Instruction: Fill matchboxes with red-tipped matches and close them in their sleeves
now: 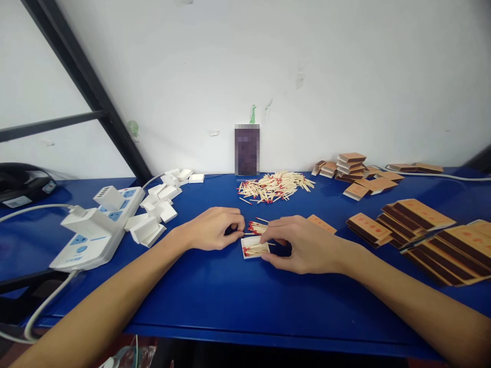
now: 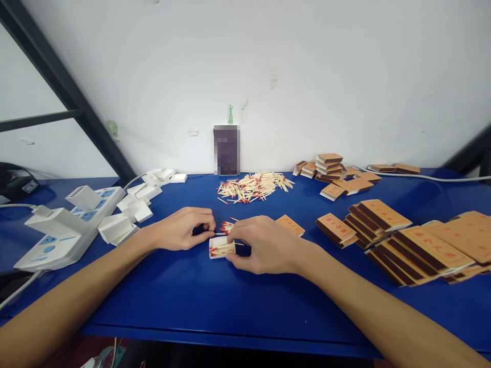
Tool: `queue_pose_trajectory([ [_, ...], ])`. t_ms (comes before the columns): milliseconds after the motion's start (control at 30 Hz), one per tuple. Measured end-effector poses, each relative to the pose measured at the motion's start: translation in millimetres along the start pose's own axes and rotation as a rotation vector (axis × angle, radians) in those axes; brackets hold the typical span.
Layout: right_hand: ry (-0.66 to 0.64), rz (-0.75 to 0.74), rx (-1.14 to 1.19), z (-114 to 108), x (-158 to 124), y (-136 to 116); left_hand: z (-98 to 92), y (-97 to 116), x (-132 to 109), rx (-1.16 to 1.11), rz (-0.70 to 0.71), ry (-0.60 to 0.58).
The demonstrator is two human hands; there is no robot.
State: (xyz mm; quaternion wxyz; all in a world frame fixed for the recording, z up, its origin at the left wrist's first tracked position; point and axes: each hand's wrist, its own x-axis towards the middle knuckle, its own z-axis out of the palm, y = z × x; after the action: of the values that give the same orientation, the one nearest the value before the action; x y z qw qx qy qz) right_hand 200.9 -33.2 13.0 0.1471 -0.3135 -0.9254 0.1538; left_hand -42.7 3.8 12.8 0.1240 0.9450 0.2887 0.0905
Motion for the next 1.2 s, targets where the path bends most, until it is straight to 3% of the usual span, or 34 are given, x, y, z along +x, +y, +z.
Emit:
queue_pose_trajectory([
  [167, 0.023, -0.073, -0.041, 3.2, 0.2, -0.1, -8.6, -4.6, -1.3, -0.009, -0.055, 0.041],
  [267, 0.160, -0.082, -0.042, 4.6, 1.4, 2.3, -13.9, -4.3, -2.5, -0.126, -0.086, 0.121],
  [433, 0.480, 0.099, 0.222, 9.3, 8.7, 6.0, -7.6, 9.6, 1.1, -0.381, -0.172, 0.239],
  [567, 0.575, 0.222, 0.478, 13.6, 14.7, 2.2, 5.5, 20.4, 5.9, -0.444, -0.162, 0.317],
  [700, 0.555, 0.176, 0.479, 17.6, 15.8, -1.0, 13.7, 23.8, 8.0, -0.413, -0.122, 0.327],
  [967, 0.342, 0.138, 0.438, 15.9, 11.4, -2.7, 10.2, 17.9, 2.6, -0.209, 0.013, 0.208],
  [1200, 0.308, -0.126, 0.129, 15.5, 7.7, 7.4, 0.3, 16.2, -2.7, 0.002, 0.046, 0.076],
])
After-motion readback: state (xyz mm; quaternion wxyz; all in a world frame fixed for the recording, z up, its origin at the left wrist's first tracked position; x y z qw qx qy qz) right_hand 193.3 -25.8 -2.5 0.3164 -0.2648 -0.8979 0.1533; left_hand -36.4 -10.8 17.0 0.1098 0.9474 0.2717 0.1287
